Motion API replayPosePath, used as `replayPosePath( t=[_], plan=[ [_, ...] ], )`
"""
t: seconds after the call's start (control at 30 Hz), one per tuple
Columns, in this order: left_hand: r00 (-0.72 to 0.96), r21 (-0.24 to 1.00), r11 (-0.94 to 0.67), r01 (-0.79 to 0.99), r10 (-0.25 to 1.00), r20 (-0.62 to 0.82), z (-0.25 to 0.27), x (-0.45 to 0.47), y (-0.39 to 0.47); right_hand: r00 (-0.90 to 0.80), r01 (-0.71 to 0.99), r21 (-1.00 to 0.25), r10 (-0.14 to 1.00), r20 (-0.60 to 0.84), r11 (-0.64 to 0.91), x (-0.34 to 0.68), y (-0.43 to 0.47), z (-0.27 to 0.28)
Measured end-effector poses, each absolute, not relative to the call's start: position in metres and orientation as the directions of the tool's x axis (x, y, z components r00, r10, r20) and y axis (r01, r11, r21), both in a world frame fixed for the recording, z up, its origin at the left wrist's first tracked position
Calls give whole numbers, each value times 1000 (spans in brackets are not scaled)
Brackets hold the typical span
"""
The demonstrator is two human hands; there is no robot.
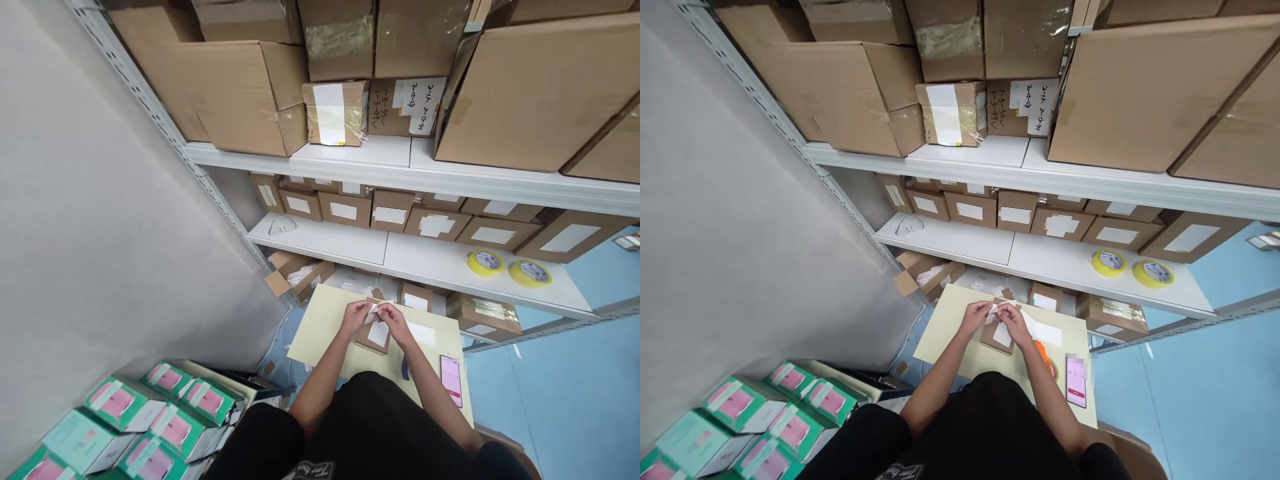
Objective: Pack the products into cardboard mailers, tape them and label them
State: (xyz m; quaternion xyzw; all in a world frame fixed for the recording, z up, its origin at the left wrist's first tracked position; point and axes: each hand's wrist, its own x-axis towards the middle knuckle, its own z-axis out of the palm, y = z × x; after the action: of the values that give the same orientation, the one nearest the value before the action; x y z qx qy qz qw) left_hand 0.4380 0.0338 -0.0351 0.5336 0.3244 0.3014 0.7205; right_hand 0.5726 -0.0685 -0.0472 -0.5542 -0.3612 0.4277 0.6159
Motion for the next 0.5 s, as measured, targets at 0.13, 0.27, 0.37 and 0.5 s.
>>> replayPosePath(
  t=[0.13, 0.27, 0.37, 0.5],
  plan=[
    [512, 905, 395, -162, 817, -265, -38, 439, 27, 393, -188, -982, 916, -79, -4, 570, -77, -49],
    [603, 907, 398, -137, 760, -242, -42, 440, 14, 443, -213, -977, 889, -111, -16, 570, -87, -57],
    [570, 957, 280, -73, 799, -191, -48, 440, 2, 466, -241, -970, 873, -144, -31, 569, -91, -65],
    [558, 968, 246, -42, 809, -181, -59, 440, -9, 491, -262, -961, 846, -207, -83, 565, -92, -69]
  ],
)
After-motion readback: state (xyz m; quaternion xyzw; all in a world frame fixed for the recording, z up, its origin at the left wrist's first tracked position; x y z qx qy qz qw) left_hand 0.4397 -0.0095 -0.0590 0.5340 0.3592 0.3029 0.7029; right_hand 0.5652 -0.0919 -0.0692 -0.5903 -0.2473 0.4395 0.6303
